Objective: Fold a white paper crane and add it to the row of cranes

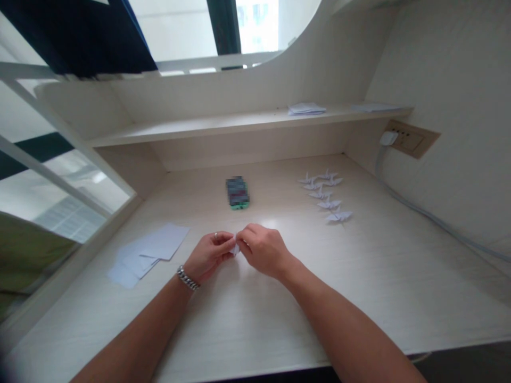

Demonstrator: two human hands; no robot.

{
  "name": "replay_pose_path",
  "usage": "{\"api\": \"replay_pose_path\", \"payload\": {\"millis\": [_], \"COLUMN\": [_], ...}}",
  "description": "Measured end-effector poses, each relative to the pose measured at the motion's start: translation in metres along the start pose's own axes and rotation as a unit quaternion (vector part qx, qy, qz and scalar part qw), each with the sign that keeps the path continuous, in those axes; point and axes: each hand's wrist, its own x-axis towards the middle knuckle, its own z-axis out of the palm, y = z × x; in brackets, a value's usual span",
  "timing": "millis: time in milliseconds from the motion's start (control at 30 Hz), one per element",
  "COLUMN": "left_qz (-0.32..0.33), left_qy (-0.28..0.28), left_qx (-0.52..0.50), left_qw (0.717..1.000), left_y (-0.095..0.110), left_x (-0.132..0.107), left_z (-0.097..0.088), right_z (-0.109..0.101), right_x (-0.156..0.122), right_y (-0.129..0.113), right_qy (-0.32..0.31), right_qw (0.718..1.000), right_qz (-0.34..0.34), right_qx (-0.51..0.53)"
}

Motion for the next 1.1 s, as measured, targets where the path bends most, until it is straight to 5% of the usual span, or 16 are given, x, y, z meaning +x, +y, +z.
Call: {"api": "replay_pose_path", "payload": {"millis": [267,467,700,1100], "left_qz": [0.007,0.029,0.071,0.133], "left_qy": [0.035,0.043,0.066,0.057], "left_qx": [-0.041,-0.042,-0.031,0.008], "left_qw": [0.999,0.998,0.995,0.989], "left_y": [-0.001,0.001,-0.003,-0.009], "left_x": [0.001,-0.001,0.001,0.003], "left_z": [0.002,0.004,0.006,0.006], "right_z": [0.002,0.004,0.011,0.009], "right_x": [0.003,0.0,0.0,0.006], "right_y": [-0.002,-0.001,-0.007,-0.013], "right_qy": [0.017,0.028,0.092,0.073], "right_qw": [0.999,0.999,0.977,0.916], "right_qz": [-0.016,-0.015,0.094,0.244], "right_qx": [-0.037,0.032,0.166,0.309]}}
